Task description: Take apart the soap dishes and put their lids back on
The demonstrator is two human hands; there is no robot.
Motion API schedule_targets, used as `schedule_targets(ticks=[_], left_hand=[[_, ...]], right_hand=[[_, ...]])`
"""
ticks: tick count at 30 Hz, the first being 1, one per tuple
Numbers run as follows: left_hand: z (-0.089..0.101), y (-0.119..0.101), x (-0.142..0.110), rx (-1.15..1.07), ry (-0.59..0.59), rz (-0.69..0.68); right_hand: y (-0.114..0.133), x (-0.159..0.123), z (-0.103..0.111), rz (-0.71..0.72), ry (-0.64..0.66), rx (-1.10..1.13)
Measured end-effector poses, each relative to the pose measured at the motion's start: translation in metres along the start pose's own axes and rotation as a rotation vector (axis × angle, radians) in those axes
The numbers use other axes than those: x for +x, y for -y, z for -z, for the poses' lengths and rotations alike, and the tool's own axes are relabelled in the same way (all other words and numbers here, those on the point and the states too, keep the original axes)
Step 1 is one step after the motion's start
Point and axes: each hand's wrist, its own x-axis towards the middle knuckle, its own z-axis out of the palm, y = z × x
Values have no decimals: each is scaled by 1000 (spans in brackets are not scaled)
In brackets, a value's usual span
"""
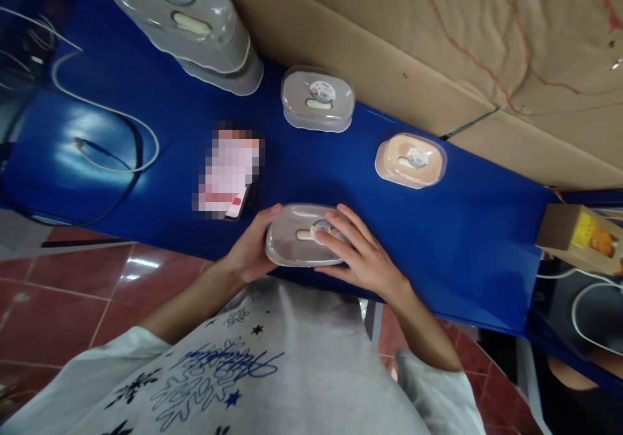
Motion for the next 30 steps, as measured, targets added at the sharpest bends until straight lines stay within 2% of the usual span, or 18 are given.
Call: schedule_targets(ticks=[6,9,12,14,16,18,20,23,25,27,30], left_hand=[[-2,-6,3,-41,-21,24],[0,-9,3,-64,-19,80],[0,-14,2,-54,-79,97],[-3,-15,1,-16,-132,9],[-6,-14,0,60,-186,-173],[-8,-10,1,192,-229,-368],[-4,-3,4,433,-249,-520],[9,4,12,1020,-326,-745],[16,5,17,1320,-376,-871],[20,2,19,1495,-358,-927],[20,-4,20,1640,-313,-928]], right_hand=[[-4,8,6,65,47,-53],[-13,10,9,102,46,-75],[-27,16,10,127,16,-146],[-37,24,8,142,-10,-221],[-47,33,5,140,-51,-292],[-56,42,0,131,-89,-328],[-63,49,-4,127,-114,-336],[-68,52,-7,124,-106,-319],[-69,50,-5,121,-44,-264],[-65,46,0,100,29,-174],[-57,42,12,28,103,-60]])
